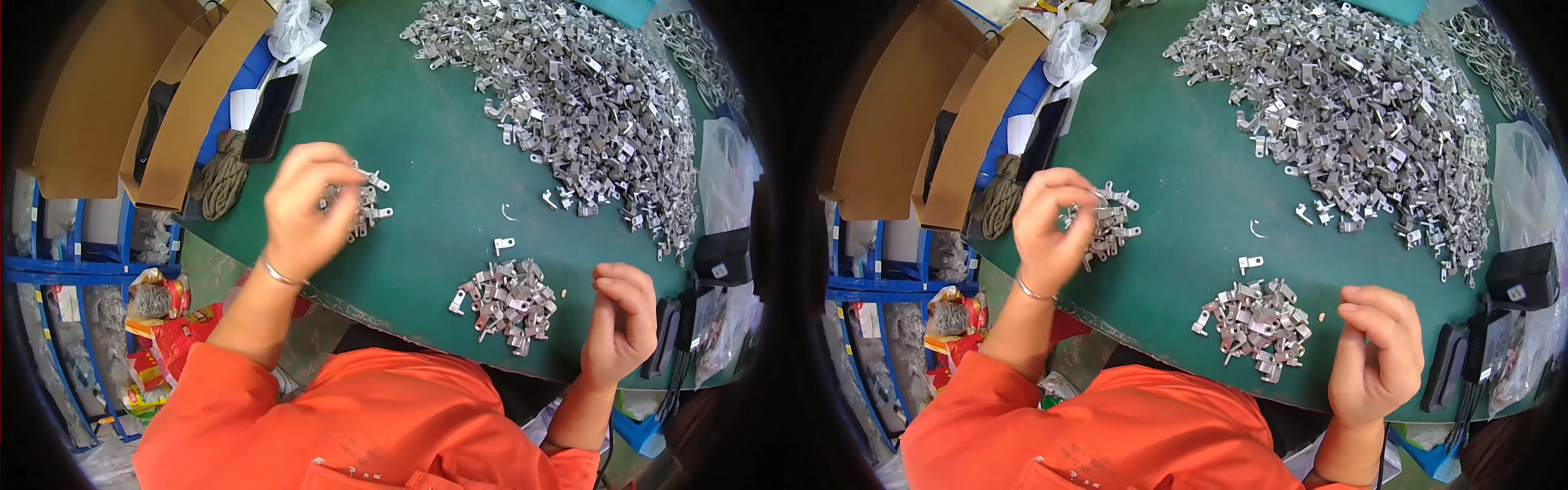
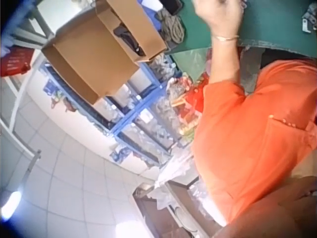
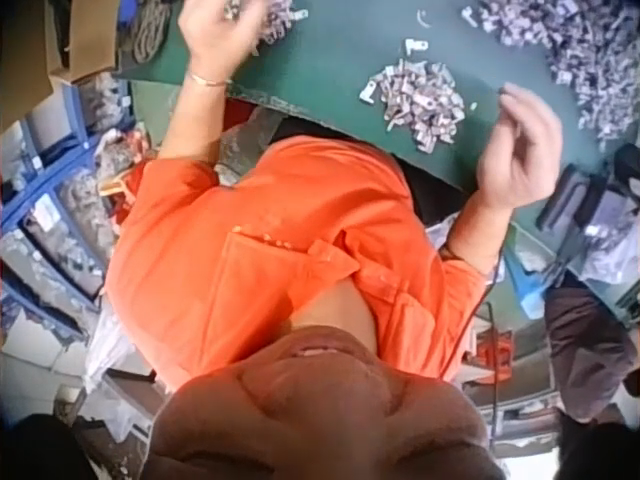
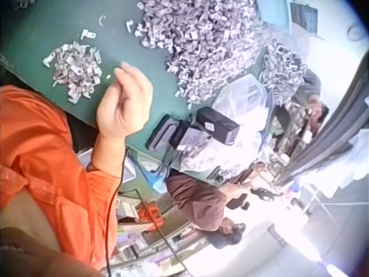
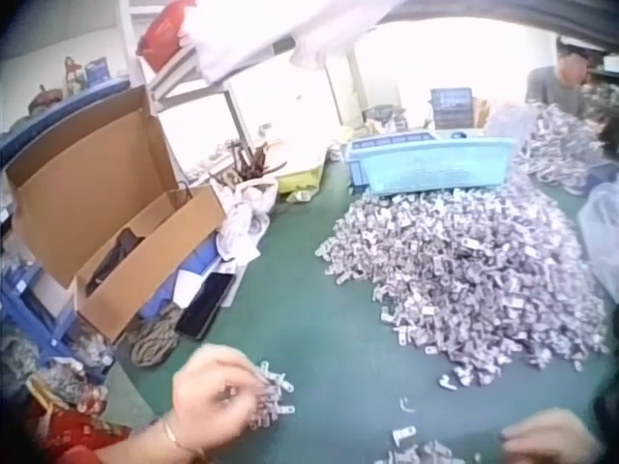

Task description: The person puts down a phone and sorts metal brackets by hand, picking pieces from the table and organizing them into separate piles.

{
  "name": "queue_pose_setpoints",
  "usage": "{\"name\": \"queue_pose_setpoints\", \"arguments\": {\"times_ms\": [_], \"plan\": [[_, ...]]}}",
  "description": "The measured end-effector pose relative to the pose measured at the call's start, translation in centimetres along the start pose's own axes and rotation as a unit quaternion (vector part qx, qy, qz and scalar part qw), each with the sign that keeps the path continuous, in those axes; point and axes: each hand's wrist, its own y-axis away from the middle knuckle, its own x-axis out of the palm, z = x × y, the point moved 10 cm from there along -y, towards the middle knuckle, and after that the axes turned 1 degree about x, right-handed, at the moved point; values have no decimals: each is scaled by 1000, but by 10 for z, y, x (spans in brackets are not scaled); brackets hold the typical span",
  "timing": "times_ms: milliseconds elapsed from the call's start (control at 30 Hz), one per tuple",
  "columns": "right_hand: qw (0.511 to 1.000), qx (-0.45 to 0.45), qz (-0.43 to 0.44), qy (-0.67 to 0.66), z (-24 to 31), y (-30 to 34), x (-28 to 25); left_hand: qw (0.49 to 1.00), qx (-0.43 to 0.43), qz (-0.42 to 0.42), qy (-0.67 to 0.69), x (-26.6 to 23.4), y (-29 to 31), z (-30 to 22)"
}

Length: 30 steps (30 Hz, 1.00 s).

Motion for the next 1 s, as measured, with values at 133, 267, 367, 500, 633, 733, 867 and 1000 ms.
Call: {"name": "queue_pose_setpoints", "arguments": {"times_ms": [133,267,367,500,633,733,867,1000], "plan": [[1000,-19,9,-4,7,-7,3,994,-95,56,-17,-5,35,55],[1000,-8,-13,-19,3,-11,2,997,-38,58,-38,-4,16,34],[999,3,-35,-12,-3,-8,-5,994,11,75,74,42,-23,-8],[999,6,-35,0,-3,-10,-6,961,90,160,206,133,-48,-76],[1000,20,-19,14,-7,-10,0,945,89,253,187,184,-41,-81],[998,37,13,56,-13,-8,10,947,94,203,231,161,-44,-90],[997,62,41,23,-12,-9,19,667,-307,338,589,184,0,-87],[998,29,55,30,-12,-9,19,651,-288,328,621,183,4,-92]]}}
